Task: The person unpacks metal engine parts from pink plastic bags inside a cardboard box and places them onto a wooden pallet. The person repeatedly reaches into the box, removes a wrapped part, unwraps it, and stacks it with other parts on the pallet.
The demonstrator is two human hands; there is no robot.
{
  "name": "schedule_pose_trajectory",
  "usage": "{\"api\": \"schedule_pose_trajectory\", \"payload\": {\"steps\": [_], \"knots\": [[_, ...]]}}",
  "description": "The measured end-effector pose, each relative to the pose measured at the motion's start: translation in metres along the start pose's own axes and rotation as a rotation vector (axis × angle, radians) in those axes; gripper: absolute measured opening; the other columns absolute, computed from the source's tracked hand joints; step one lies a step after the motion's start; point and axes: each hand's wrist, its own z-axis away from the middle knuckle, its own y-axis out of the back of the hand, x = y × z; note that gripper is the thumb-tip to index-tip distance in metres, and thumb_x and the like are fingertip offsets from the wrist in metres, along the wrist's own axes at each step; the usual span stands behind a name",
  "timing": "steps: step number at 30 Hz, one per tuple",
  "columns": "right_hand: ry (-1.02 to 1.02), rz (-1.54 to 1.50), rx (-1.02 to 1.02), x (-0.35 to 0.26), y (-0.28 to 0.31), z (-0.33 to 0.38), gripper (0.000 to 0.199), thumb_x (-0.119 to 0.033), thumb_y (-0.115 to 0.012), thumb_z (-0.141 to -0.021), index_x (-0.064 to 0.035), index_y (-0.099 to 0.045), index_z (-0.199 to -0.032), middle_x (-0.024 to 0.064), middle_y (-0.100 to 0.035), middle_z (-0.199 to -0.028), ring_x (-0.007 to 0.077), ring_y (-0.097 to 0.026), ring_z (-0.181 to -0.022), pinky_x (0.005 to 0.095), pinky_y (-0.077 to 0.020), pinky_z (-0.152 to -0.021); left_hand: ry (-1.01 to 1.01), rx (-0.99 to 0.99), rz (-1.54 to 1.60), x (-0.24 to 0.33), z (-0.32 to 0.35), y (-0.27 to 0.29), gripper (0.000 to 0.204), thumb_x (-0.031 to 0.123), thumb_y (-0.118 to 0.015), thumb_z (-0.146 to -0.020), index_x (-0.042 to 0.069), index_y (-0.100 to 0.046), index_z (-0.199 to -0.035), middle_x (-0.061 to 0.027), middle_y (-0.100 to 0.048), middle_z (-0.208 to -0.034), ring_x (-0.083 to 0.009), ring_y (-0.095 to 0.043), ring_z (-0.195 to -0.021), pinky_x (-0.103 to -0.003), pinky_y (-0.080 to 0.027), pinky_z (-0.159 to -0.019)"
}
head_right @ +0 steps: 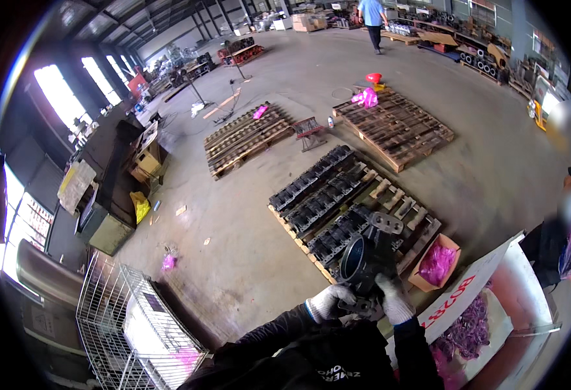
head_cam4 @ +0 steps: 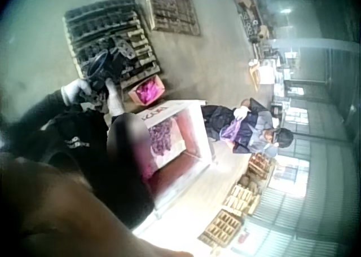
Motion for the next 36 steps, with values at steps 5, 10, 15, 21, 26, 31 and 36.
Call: {"api": "schedule_pose_trajectory", "payload": {"steps": [5, 10, 15, 21, 26, 31, 36], "knots": [[0.063, 0.244, -0.013, -0.044, -0.042, -0.023, 0.049, -0.017, -0.072, -0.090, -0.0027, -0.059, -0.135, 0.0060, -0.064, -0.129, 0.0165, -0.058, -0.118, 0.0324, -0.0441, -0.105, -0.164, 0.149, -0.237, -0.028, -0.004, 0.027, 0.028, -0.003, -0.082, -0.069, 0.007, -0.072, -0.094, -0.0058, -0.071, -0.098, -0.0174, -0.069, -0.095, -0.033, -0.056, -0.083], [0.085, 0.019, 0.089, -0.042, -0.058, -0.073, 0.064, -0.028, -0.061, -0.099, -0.0021, -0.039, -0.152, 0.0096, -0.050, -0.147, 0.0185, -0.047, -0.131, 0.0327, -0.0352, -0.113, 0.582, 0.153, 1.005, -0.018, -0.039, 0.067, 0.059, 0.002, -0.057, -0.074, -0.005, -0.056, -0.132, -0.0214, -0.065, -0.126, -0.0382, -0.062, -0.120, -0.051, -0.048, -0.105], [0.154, 0.160, 0.153, -0.027, -0.044, -0.120, 0.062, -0.028, -0.055, -0.104, -0.0039, -0.032, -0.156, 0.0076, -0.047, -0.151, 0.0183, -0.047, -0.135, 0.0342, -0.0377, -0.115, 0.560, 0.023, 1.174, 0.024, -0.075, 0.089, 0.066, 0.003, -0.054, -0.071, -0.004, -0.052, -0.137, -0.0242, -0.061, -0.131, -0.0446, -0.060, -0.121, -0.055, -0.049, -0.106], [0.247, 0.217, 0.084, -0.035, -0.099, -0.159, 0.061, -0.025, -0.047, -0.105, -0.0043, -0.026, -0.159, 0.0097, -0.038, -0.159, 0.0209, -0.040, -0.142, 0.0368, -0.0324, -0.118, 0.540, -0.043, 1.365, 0.035, -0.080, 0.146, 0.071, 0.006, -0.053, -0.066, -0.004, -0.051, -0.136, -0.0259, -0.060, -0.129, -0.0489, -0.059, -0.118, -0.074, -0.042, -0.103], [0.181, 0.254, 0.161, -0.041, -0.139, -0.185, 0.070, -0.028, -0.062, -0.097, -0.0024, -0.031, -0.155, 0.0118, -0.045, -0.151, 0.0223, -0.044, -0.137, 0.0362, -0.0345, -0.115, 0.475, -0.054, 1.361, 0.033, -0.087, 0.175, 0.068, 0.015, -0.058, -0.067, 0.001, -0.055, -0.133, -0.0234, -0.062, -0.127, -0.0473, -0.060, -0.116, -0.072, -0.042, -0.103], [0.100, 0.351, 0.189, -0.040, -0.156, -0.200, 0.075, -0.024, -0.070, -0.091, -0.0021, -0.034, -0.153, 0.0129, -0.050, -0.147, 0.0232, -0.047, -0.135, 0.0360, -0.0352, -0.114, 0.508, 0.020, 1.409, 0.027, -0.083, 0.192, 0.066, 0.019, -0.058, -0.066, 0.001, -0.058, -0.130, -0.0241, -0.064, -0.123, -0.0473, -0.061, -0.116, -0.069, -0.042, -0.106], [0.039, 0.267, 0.129, -0.029, -0.155, -0.218, 0.085, -0.017, -0.077, -0.085, -0.0009, -0.030, -0.154, 0.0134, -0.050, -0.147, 0.0228, -0.047, -0.134, 0.0362, -0.0346, -0.115, 0.441, -0.015, 1.439, 0.021, -0.078, 0.204, 0.065, 0.014, -0.057, -0.068, -0.004, -0.057, -0.131, -0.0257, -0.063, -0.125, -0.0475, -0.060, -0.118, -0.069, -0.042, -0.106]]}}
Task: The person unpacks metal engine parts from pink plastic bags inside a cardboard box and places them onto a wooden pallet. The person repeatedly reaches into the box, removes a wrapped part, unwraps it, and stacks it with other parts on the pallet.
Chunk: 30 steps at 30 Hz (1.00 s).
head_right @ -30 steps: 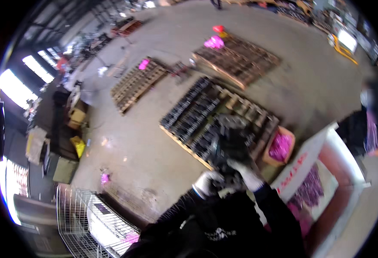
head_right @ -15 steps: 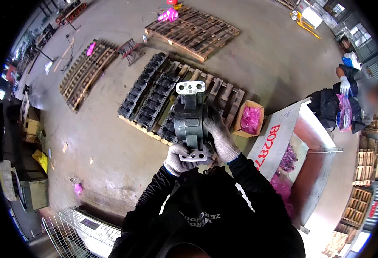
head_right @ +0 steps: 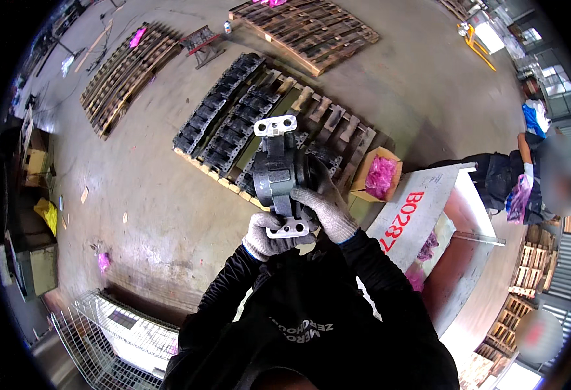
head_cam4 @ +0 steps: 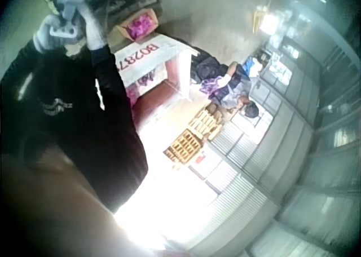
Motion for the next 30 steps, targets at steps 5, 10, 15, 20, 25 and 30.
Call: {"api": "schedule_pose_trajectory", "payload": {"steps": [5, 10, 15, 20, 25, 30], "knots": [[-0.016, 0.086, -0.067, -0.004, 0.006, -0.011, 0.088, -0.014, -0.079, -0.082, -0.0017, -0.029, -0.154, 0.0114, -0.053, -0.141, 0.0194, -0.052, -0.127, 0.0352, -0.0416, -0.109, -0.018, 0.104, -0.045, 0.007, 0.002, -0.011, 0.061, 0.002, -0.054, -0.072, -0.006, -0.055, -0.132, -0.0248, -0.063, -0.128, -0.0439, -0.062, -0.119, -0.055, -0.049, -0.106], [-0.056, 0.212, -0.239, -0.002, 0.029, -0.020, 0.076, -0.013, -0.081, -0.081, -0.0062, -0.042, -0.145, 0.0076, -0.061, -0.131, 0.0182, -0.059, -0.116, 0.0358, -0.0484, -0.102, -0.151, 0.204, -0.321, -0.003, -0.015, 0.005, 0.058, -0.003, -0.057, -0.074, -0.007, -0.055, -0.132, -0.0217, -0.064, -0.129, -0.0371, -0.063, -0.120, -0.046, -0.050, -0.107], [-0.384, 0.086, -0.340, 0.032, 0.079, -0.032, 0.059, -0.023, -0.083, -0.081, -0.0012, -0.060, -0.131, 0.0082, -0.068, -0.121, 0.0163, -0.063, -0.109, 0.0329, -0.0510, -0.095, -0.211, 0.422, -0.528, -0.022, -0.049, 0.031, 0.049, -0.002, -0.061, -0.078, -0.006, -0.061, -0.127, -0.0146, -0.069, -0.122, -0.0248, -0.067, -0.111, -0.038, -0.053, -0.102], [-0.532, 0.105, -0.318, 0.057, 0.159, -0.051, 0.062, -0.022, -0.084, -0.083, -0.0008, -0.055, -0.133, 0.0088, -0.069, -0.118, 0.0164, -0.066, -0.100, 0.0305, -0.0543, -0.088, -0.305, 0.526, -0.876, -0.085, -0.112, 0.054, 0.023, 0.010, -0.056, -0.094, 0.002, -0.072, -0.108, -0.0061, -0.070, -0.102, -0.0163, -0.064, -0.090, -0.029, -0.049, -0.083], [-1.010, -0.023, -0.221, 0.083, 0.236, -0.062, 0.063, -0.021, -0.084, -0.084, -0.0010, -0.052, -0.135, 0.0078, -0.069, -0.114, 0.0145, -0.067, -0.093, 0.0293, -0.0565, -0.082, -0.051, 0.583, 0.090, -0.147, -0.184, 0.105, 0.026, 0.016, -0.059, -0.091, 0.001, -0.068, -0.110, -0.0096, -0.070, -0.112, -0.0219, -0.064, -0.108, -0.038, -0.048, -0.102], [-1.225, -0.171, -0.093, 0.144, 0.285, -0.057, 0.036, -0.023, -0.075, -0.091, -0.0036, -0.066, -0.120, 0.0072, -0.071, -0.106, 0.0182, -0.070, -0.085, 0.0346, -0.0624, -0.075, 0.101, 0.651, 0.286, -0.158, -0.215, 0.138, 0.026, 0.015, -0.064, -0.090, 0.001, -0.068, -0.111, -0.0103, -0.069, -0.113, -0.0228, -0.065, -0.108, -0.040, -0.051, -0.101]]}}
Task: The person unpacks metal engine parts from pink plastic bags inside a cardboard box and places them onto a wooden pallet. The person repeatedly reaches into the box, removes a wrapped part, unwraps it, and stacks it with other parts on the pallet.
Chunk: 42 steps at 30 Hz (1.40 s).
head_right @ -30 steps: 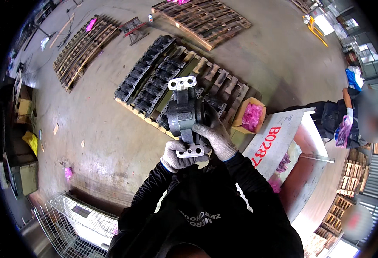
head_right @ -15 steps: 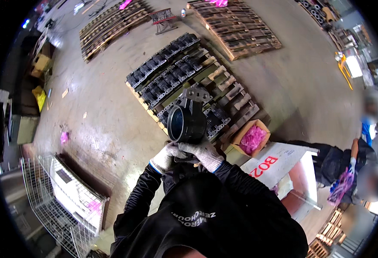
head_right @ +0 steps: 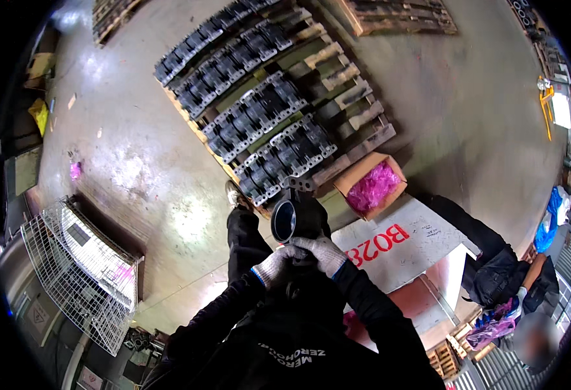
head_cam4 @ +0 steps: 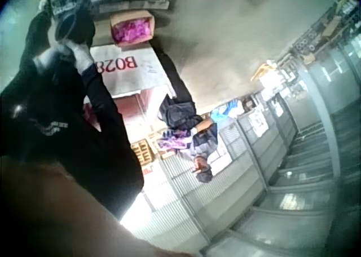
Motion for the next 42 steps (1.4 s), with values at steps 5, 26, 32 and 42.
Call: {"api": "schedule_pose_trajectory", "payload": {"steps": [5, 26, 32, 42], "knots": [[-0.068, -0.086, -0.071, 0.035, 0.038, -0.063, 0.036, -0.027, -0.066, -0.096, -0.0048, -0.065, -0.125, 0.0084, -0.070, -0.109, 0.0194, -0.070, -0.094, 0.0367, -0.0618, -0.076, 0.028, 0.227, -0.366, 0.021, -0.019, 0.023, 0.024, 0.014, -0.064, -0.093, 0.000, -0.068, -0.111, -0.0098, -0.070, -0.113, -0.0221, -0.066, -0.107, -0.037, -0.051, -0.099], [0.093, 0.085, -0.129, -0.096, 0.145, -0.220, 0.066, -0.026, -0.083, -0.082, -0.0048, -0.054, -0.137, 0.0061, -0.066, -0.122, 0.0193, -0.067, -0.104, 0.0419, -0.0584, -0.094, -0.313, 0.304, -0.584, 0.058, -0.135, 0.105, 0.041, 0.027, -0.065, -0.098, 0.004, -0.059, -0.132, -0.0045, -0.067, -0.103, -0.0106, -0.063, -0.085, -0.026, -0.052, -0.074], [0.499, 0.661, 0.080, -0.236, 0.165, -0.292, 0.038, -0.005, -0.079, -0.083, -0.0126, -0.067, -0.118, 0.0029, -0.070, -0.115, 0.0155, -0.068, -0.100, 0.0361, -0.0577, -0.086, -0.263, 0.520, -0.151, 0.096, -0.176, 0.174, 0.035, 0.025, -0.057, -0.102, 0.002, -0.062, -0.128, -0.0082, -0.069, -0.092, -0.0120, -0.057, -0.062, -0.025, -0.047, -0.056], [0.589, 0.762, 0.297, -0.409, 0.144, -0.464, 0.055, -0.022, -0.083, -0.079, 0.0001, -0.058, -0.123, 0.0087, -0.070, -0.108, 0.0185, -0.070, -0.090, 0.0333, -0.0591, -0.081, -0.281, 0.547, -0.273, 0.133, -0.219, 0.247, 0.040, 0.025, -0.053, -0.100, 0.000, -0.059, -0.131, -0.0088, -0.068, -0.087, -0.0125, -0.055, -0.063, -0.026, -0.045, -0.059]]}}
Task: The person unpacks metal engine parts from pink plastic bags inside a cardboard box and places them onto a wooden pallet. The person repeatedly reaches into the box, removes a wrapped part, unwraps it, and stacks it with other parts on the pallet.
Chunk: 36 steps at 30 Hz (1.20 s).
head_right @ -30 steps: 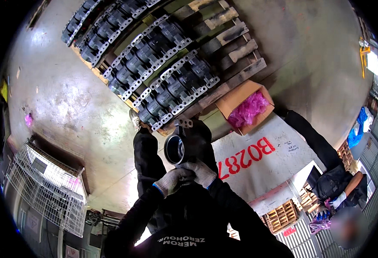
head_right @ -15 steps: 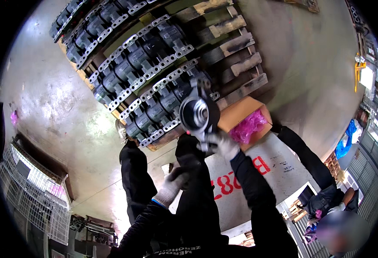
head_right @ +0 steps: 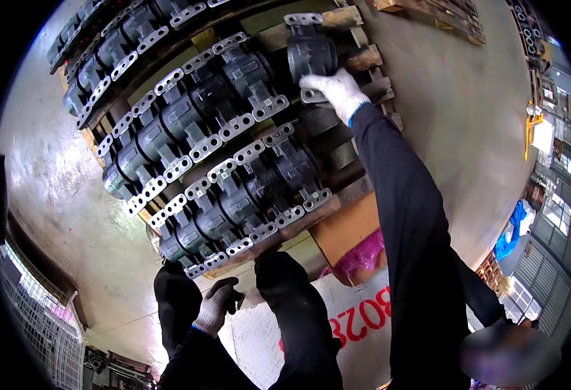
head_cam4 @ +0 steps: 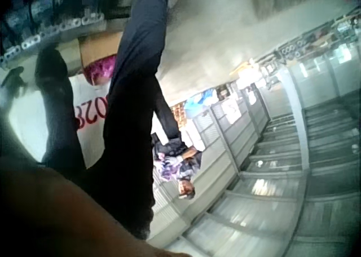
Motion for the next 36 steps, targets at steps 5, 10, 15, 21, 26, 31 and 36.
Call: {"api": "schedule_pose_trajectory", "payload": {"steps": [5, 10, 15, 21, 26, 31, 36], "knots": [[0.187, 0.426, 0.131, 0.018, 0.006, -0.083, 0.076, -0.021, -0.087, -0.077, 0.0132, -0.046, -0.130, 0.0170, -0.067, -0.115, 0.0201, -0.069, -0.099, 0.0267, -0.0577, -0.086, -0.095, -0.122, 0.201, 0.015, -0.007, -0.002, 0.037, 0.019, -0.053, -0.100, -0.002, -0.056, -0.130, -0.0134, -0.067, -0.087, -0.0173, -0.058, -0.065, -0.027, -0.046, -0.059], [0.196, 0.319, -0.071, 0.035, 0.004, -0.089, 0.065, -0.017, -0.082, -0.082, 0.0117, -0.047, -0.130, 0.0166, -0.066, -0.119, 0.0201, -0.068, -0.100, 0.0320, -0.0612, -0.084, -0.109, -0.214, 0.309, 0.026, -0.011, -0.018, 0.038, 0.018, -0.055, -0.100, -0.002, -0.054, -0.132, -0.0152, -0.066, -0.091, -0.0201, -0.060, -0.070, -0.030, -0.048, -0.062], [0.145, 0.538, -0.065, 0.015, -0.007, -0.057, 0.093, -0.044, -0.084, -0.076, 0.0147, -0.045, -0.137, 0.0204, -0.063, -0.127, 0.0252, -0.058, -0.119, 0.0337, -0.0448, -0.103, -0.082, -0.208, 0.161, 0.040, -0.009, -0.022, 0.046, 0.024, -0.048, -0.101, -0.003, -0.049, -0.138, -0.0126, -0.065, -0.095, -0.0153, -0.057, -0.074, -0.028, -0.047, -0.070], [0.122, 0.542, -0.128, 0.012, -0.014, -0.065, 0.085, -0.042, -0.084, -0.077, 0.0116, -0.050, -0.133, 0.0180, -0.065, -0.124, 0.0244, -0.059, -0.115, 0.0330, -0.0456, -0.101, -0.063, -0.166, 0.165, 0.043, -0.013, -0.022, 0.047, 0.023, -0.048, -0.101, -0.005, -0.049, -0.138, -0.0115, -0.065, -0.095, -0.0147, -0.056, -0.074, -0.028, -0.047, -0.070], [0.149, 0.527, -0.038, 0.037, -0.006, -0.081, 0.079, -0.031, -0.087, -0.077, 0.0089, -0.050, -0.134, 0.0156, -0.065, -0.124, 0.0223, -0.060, -0.114, 0.0322, -0.0454, -0.101, -0.044, -0.207, 0.128, 0.044, -0.015, -0.031, 0.048, 0.024, -0.048, -0.100, -0.006, -0.047, -0.139, -0.0128, -0.064, -0.095, -0.0152, -0.056, -0.074, -0.029, -0.047, -0.069], [0.186, 0.485, -0.106, 0.030, -0.006, -0.076, 0.076, -0.034, -0.087, -0.077, 0.0063, -0.053, -0.132, 0.0145, -0.067, -0.122, 0.0225, -0.062, -0.112, 0.0340, -0.0478, -0.100, -0.042, -0.199, 0.185, 0.041, -0.021, -0.031, 0.052, 0.025, -0.051, -0.098, -0.006, -0.047, -0.139, -0.0123, -0.064, -0.097, -0.0153, -0.055, -0.074, -0.028, -0.047, -0.069], [0.158, 0.459, -0.085, 0.044, -0.002, -0.083, 0.099, -0.039, -0.090, -0.070, 0.0176, -0.043, -0.136, 0.0232, -0.062, -0.131, 0.0288, -0.058, -0.124, 0.0339, -0.0440, -0.107, -0.040, -0.139, 0.114, 0.047, -0.018, -0.046, 0.051, 0.027, -0.050, -0.099, -0.006, -0.049, -0.138, -0.0099, -0.064, -0.093, -0.0146, -0.055, -0.072, -0.026, -0.046, -0.068]]}}
